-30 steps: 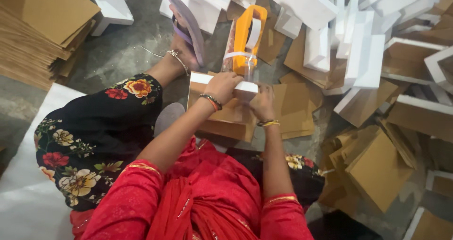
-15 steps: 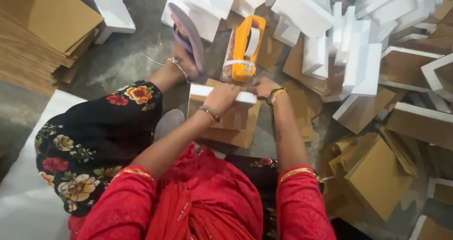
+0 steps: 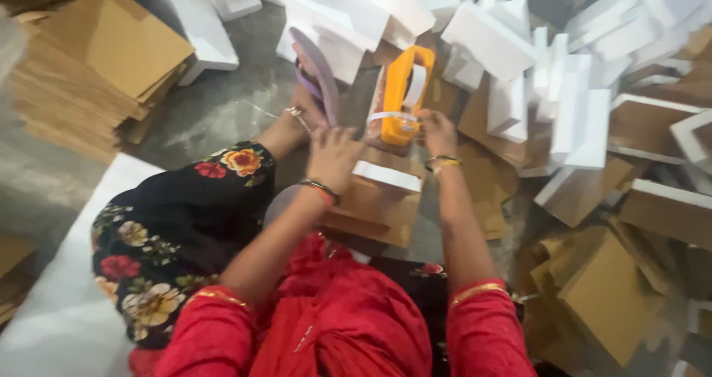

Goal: The person sits on the floor and assembles small cardboard boxes by inserting white foam inserts into the base and folding the flaps. They use a handheld tape dispenser to seal the boxes and place the finished units into a pile.

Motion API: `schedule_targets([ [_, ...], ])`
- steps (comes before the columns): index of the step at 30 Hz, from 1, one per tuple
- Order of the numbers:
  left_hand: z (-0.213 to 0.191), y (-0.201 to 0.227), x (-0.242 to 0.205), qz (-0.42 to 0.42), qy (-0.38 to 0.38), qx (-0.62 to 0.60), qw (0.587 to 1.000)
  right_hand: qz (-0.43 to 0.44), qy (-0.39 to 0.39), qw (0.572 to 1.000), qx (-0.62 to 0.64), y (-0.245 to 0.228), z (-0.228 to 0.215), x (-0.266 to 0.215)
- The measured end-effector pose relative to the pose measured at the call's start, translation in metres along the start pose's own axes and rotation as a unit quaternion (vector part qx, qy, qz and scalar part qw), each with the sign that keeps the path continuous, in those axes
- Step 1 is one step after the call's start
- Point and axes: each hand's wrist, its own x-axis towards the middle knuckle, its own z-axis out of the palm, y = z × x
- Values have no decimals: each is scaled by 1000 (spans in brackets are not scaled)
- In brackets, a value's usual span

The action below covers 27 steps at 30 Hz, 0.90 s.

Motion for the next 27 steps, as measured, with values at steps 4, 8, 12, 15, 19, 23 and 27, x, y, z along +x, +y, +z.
schedule_targets([
  [4, 4, -27, -13, -97, -203, -168, 960, -79, -28, 991, -101, -44, 9, -2],
  [8, 30, -14, -12, -105, -94, -398, 906, -141, 24, 990, -8, -32, 7, -60],
  [12, 57, 25, -8, -70, -73, -467, 879, 41, -15, 982, 185, 5, 15, -140],
  [15, 96, 46, -7, -52, -82, -458, 884, -16, -59, 976, 207, 47, 23, -170],
  [19, 96, 45, -20, 3, -53, -451, 891, -15, -93, 984, 150, 76, 27, -175],
  [23, 82, 43, -15, -19, -68, -473, 878, -2, -133, 974, 181, 59, 21, -173],
  [27, 78, 43, -16, -23, -99, -446, 889, 29, -142, 954, 262, 39, 14, -187],
])
